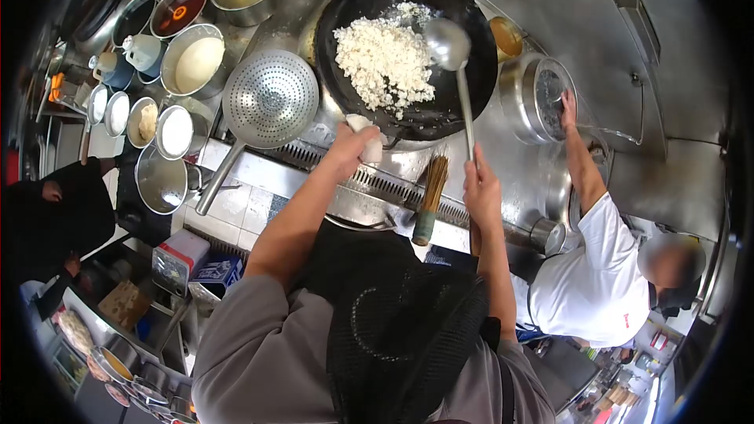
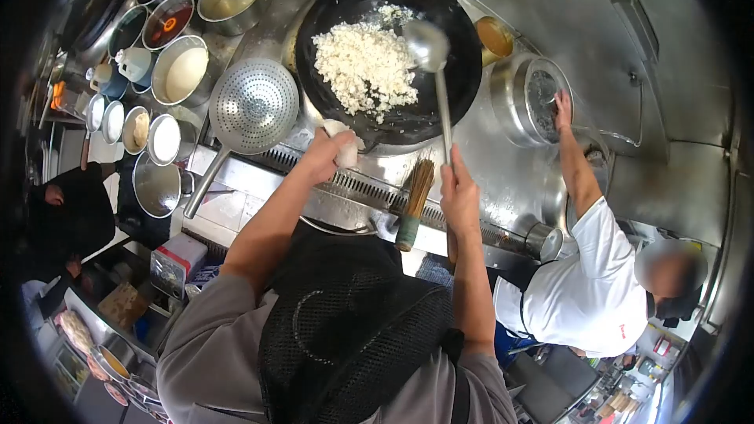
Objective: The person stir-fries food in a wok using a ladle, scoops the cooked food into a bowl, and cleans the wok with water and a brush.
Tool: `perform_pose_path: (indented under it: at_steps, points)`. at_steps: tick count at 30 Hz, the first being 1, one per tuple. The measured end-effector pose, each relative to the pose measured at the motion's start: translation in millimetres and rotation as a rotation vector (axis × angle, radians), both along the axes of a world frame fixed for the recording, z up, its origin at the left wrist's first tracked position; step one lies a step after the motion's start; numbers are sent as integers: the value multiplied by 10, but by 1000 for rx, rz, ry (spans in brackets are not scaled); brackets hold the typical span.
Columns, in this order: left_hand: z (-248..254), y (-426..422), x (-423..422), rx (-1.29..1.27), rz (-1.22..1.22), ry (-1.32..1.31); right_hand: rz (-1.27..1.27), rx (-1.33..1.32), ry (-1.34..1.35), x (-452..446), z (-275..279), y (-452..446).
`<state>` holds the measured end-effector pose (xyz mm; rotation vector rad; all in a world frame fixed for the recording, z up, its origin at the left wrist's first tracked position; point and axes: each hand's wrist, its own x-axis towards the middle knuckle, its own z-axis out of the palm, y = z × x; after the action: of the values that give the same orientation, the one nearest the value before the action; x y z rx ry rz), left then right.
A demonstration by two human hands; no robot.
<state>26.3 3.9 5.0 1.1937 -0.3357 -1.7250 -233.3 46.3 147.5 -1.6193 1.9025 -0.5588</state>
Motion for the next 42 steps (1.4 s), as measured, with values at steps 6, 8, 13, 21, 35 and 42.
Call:
perform_pose_path:
  at_steps: [6, 8, 13, 21, 35, 42]
  points:
    - [6, -33, 6, 82, -15, 56, 16, -45, 156, 434, -299, -837]
    - [37, -75, 13, 89, -22, 38, 287, -445, -19, 381, -738, -779]
    - [-267, -68, -46, 26, 10, -13, 504, -136, 332, -332, -467, -286]
    - [-84, 9, -154, 11, 95, -174, 579, -190, 783, -705, 1493, -171]
    - [-125, 63, -195, -38, 64, -283, 517, 124, 702, -82, 2019, -150]
    - [-84, 63, -183, -11, 0, -338, 237, 1, 401, -264, 180, -495]
